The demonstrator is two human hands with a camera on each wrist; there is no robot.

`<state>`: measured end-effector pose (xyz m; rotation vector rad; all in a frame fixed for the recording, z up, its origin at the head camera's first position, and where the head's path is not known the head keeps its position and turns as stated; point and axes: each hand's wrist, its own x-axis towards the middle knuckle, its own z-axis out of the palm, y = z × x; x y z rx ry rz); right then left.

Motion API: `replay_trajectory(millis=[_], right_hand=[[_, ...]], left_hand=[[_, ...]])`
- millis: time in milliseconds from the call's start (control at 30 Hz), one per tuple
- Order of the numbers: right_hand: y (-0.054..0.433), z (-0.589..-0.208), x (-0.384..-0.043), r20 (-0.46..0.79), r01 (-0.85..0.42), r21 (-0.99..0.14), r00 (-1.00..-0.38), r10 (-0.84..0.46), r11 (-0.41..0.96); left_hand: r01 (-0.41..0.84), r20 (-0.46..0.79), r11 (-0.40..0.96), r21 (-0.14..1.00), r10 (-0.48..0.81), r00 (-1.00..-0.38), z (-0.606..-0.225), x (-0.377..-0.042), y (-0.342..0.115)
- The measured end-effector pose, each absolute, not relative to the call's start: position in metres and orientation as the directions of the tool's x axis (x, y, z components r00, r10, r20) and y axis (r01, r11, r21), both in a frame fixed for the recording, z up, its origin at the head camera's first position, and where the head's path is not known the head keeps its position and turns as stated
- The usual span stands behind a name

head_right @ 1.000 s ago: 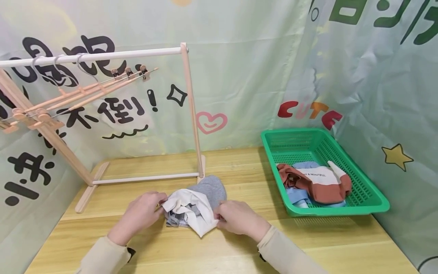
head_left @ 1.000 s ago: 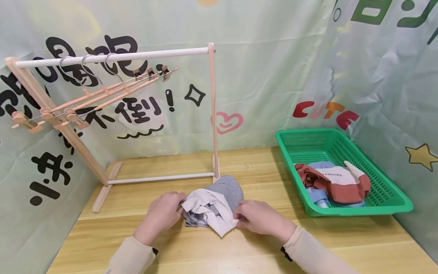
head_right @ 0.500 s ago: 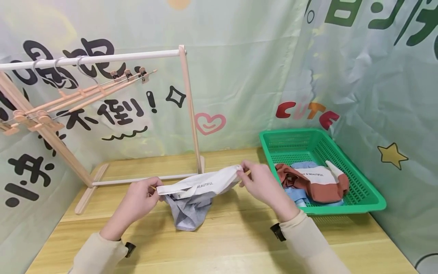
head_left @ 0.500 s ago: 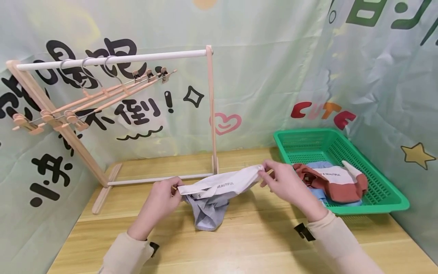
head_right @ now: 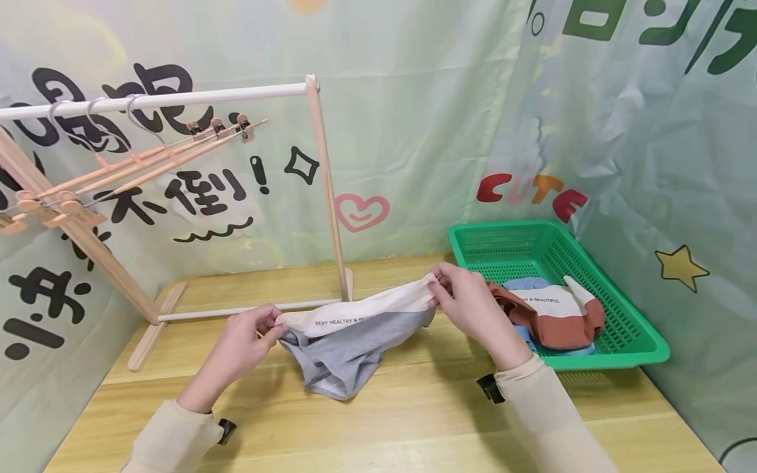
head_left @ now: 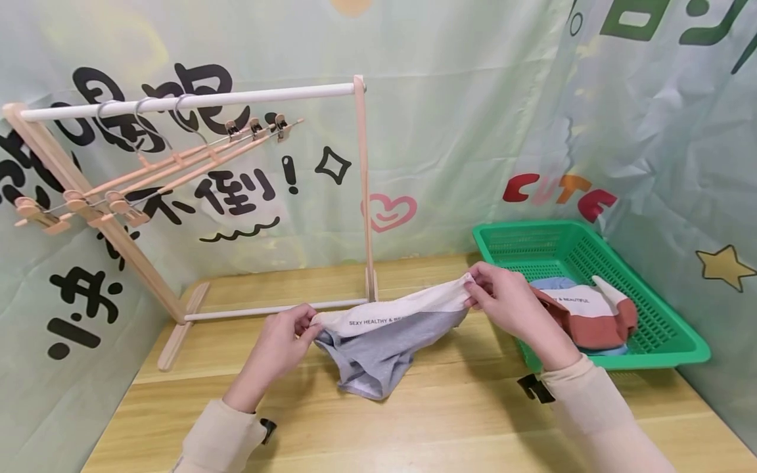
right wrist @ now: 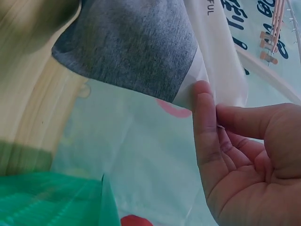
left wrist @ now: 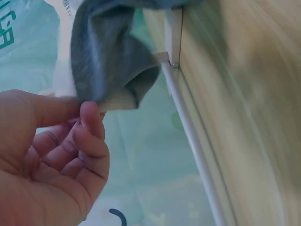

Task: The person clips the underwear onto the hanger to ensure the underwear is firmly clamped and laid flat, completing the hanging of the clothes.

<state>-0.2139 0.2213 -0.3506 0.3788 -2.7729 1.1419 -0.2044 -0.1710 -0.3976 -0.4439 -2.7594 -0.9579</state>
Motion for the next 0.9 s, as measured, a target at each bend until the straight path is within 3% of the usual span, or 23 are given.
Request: replay_trajectory(millis=[167, 267, 433, 567, 800, 900], right_hand=[[0.228, -0.346, -0.214, 0.252, -0.303, -0.645, -0.951, -0.179, 0.702], [0.231, -0.343, -0.214, 0.263, -0.310, -0.632, -0.948, -0.180, 0.710], [0.231, -0.340, -0.214, 0.246, -0.299, -0.616, -0.952, -0.183, 0.728], [0.228, -0.340, -0.215, 0.224, -0.297, -0.610, -0.954, -0.199, 0.735], [0.236, -0.331, -0.216, 0.198, -0.268, -0.602, -0.963, -0.184, 0.752], [0.247, -0.315, -0.214, 0.222, -0.253, -0.586, -0.964, -0.148, 0.770]], left_hand=[[0.438, 0.352, 0.747, 0.499, 0.288, -0.891, -0.396, -0.202, -0.169], [0.430, 0.336, 0.708, 0.561, 0.279, -0.899, -0.396, -0.200, -0.168], [0.313, 0.229, 0.645, 0.697, 0.213, -0.950, -0.397, -0.202, -0.166], [0.290, 0.183, 0.632, 0.719, 0.231, -0.956, -0.400, -0.206, -0.165], [0.435, 0.246, 0.672, 0.600, 0.362, -0.899, -0.393, -0.198, -0.158], [0.494, 0.246, 0.593, 0.636, 0.451, -0.858, -0.377, -0.182, -0.144]])
